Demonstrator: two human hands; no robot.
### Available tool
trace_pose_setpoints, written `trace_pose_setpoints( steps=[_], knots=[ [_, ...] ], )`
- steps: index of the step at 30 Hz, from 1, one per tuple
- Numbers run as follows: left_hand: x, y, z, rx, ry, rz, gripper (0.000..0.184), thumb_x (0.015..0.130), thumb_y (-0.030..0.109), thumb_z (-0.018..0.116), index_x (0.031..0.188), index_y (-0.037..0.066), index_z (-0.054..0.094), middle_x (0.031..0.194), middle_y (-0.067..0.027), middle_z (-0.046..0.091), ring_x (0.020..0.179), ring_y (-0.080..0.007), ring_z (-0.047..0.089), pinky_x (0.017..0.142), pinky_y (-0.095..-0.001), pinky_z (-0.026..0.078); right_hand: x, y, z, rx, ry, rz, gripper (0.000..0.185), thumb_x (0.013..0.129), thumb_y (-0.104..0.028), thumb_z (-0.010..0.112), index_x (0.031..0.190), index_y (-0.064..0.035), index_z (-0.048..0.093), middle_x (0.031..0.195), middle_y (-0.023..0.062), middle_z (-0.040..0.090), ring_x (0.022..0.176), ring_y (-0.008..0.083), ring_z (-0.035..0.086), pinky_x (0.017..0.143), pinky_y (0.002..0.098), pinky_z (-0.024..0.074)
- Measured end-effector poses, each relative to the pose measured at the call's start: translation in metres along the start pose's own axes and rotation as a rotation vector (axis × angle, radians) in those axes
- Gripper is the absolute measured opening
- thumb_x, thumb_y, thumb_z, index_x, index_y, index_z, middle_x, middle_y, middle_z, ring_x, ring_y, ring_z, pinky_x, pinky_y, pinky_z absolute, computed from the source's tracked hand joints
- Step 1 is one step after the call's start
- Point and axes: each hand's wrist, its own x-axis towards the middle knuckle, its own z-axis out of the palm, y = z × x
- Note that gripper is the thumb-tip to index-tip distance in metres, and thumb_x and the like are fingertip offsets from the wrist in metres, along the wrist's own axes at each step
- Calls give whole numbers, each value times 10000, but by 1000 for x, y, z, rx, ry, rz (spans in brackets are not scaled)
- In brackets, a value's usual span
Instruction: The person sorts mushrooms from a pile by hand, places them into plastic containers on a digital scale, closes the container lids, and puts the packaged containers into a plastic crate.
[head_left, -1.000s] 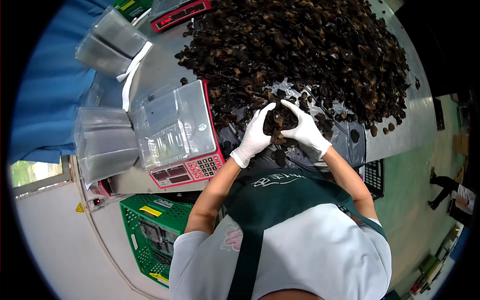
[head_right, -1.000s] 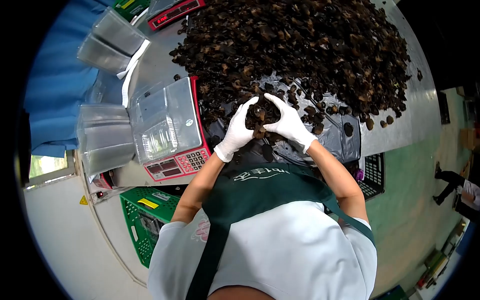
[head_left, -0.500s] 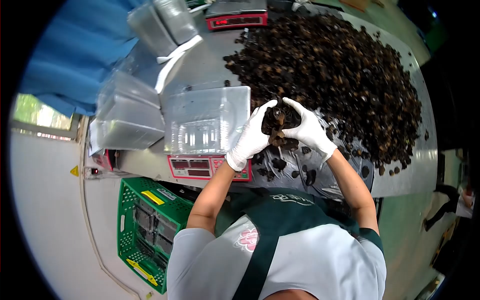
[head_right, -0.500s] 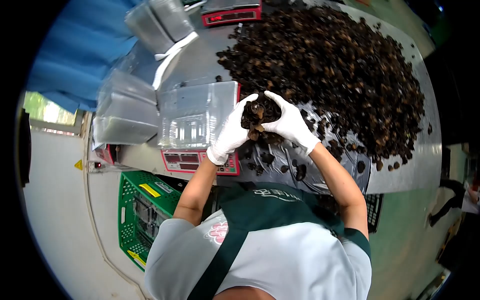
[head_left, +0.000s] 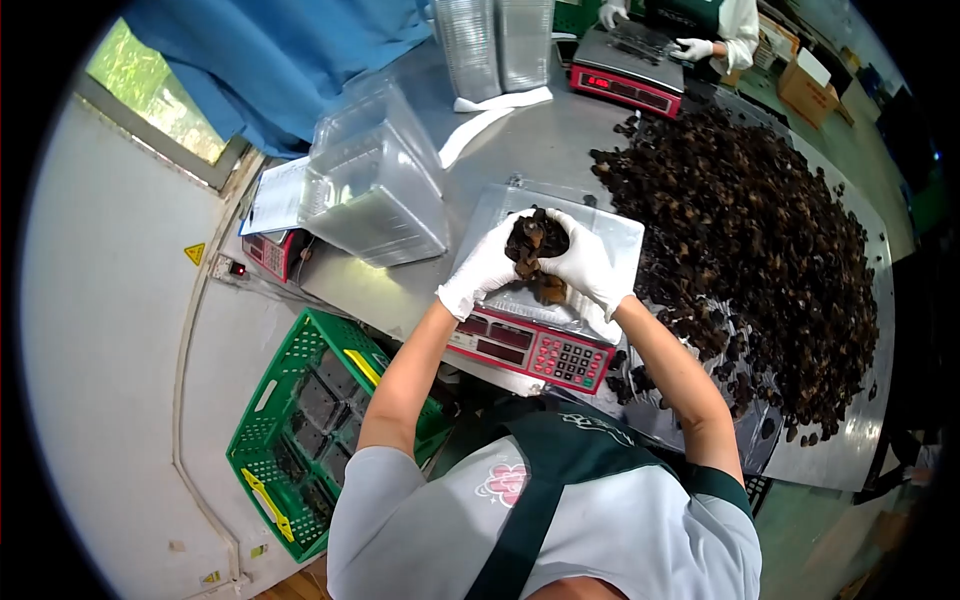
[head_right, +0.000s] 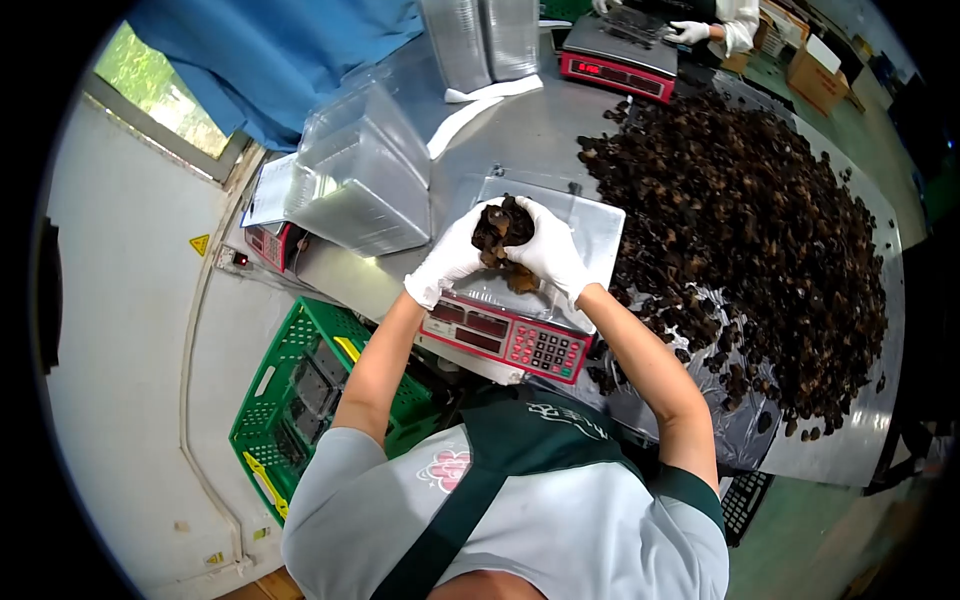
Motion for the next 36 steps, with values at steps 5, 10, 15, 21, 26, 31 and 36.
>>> trace_pose_setpoints(
  steps=[5, 10, 15, 21, 26, 31, 36],
  knots=[
    [-8, -14, -6, 383, 65, 63, 751, 659, 156, 800, 1333, 119, 471, 1206, -140, 578, 1114, -312, 572, 940, -356, 468, -7, 2, 20, -309, 8, -47, 818, 677, -168, 781, 1378, -14, 389, 1376, 256, 436, 1111, 423, 558, 962, 380, 473],
    [-14, -21, -4, 417, 75, 101, 694, 719, 40, 706, 1351, 190, 462, 1163, -149, 577, 1062, -366, 585, 886, -401, 495, -21, -33, 5, -790, -136, 19, 816, 699, -261, 776, 1397, -62, 403, 1380, 231, 456, 991, 380, 607, 871, 420, 499],
    [-20, -19, -2, 392, 92, 66, 710, 718, 6, 699, 1363, 180, 461, 1193, -158, 561, 1076, -363, 583, 887, -386, 495, -27, -36, 6, -867, -63, -84, 621, 719, -322, 757, 1278, -115, 580, 1401, 210, 460, 1106, 354, 579, 902, 376, 490],
    [-24, -15, 1, 376, 125, 65, 729, 714, 5, 700, 1376, 180, 450, 1243, -170, 541, 1072, -374, 583, 887, -375, 498, -27, -23, 6, -591, 19, -70, 505, 683, -252, 796, 1140, -78, 669, 1417, 249, 419, 1194, 370, 527, 972, 381, 464],
    [-31, -13, 9, 765, 212, 56, 790, 704, 140, 739, 1415, 214, 402, 1363, -162, 469, 989, -347, 624, 769, -410, 541, -29, -6, 0, -395, 113, -16, 480, 653, -277, 842, 1035, -39, 677, 1448, 254, 379, 1278, 378, 446, 1026, 407, 408],
    [-36, -11, 18, 979, 197, 106, 752, 707, 191, 748, 1396, 185, 448, 1450, -145, 382, 1241, -347, 461, 894, -405, 503, -32, -6, -10, -261, 123, 26, 368, 699, -281, 828, 902, -4, 696, 1363, 209, 500, 1276, 353, 454, 1042, 410, 387],
    [-38, -5, 4, 804, 88, 244, 667, 705, 166, 746, 1334, 148, 525, 1471, -181, 352, 1302, -407, 395, 1087, -447, 336, -36, 3, -17, -180, 176, 17, 336, 738, -252, 801, 946, -5, 710, 1388, 187, 489, 1266, 339, 474, 1045, 402, 387]
  ],
)
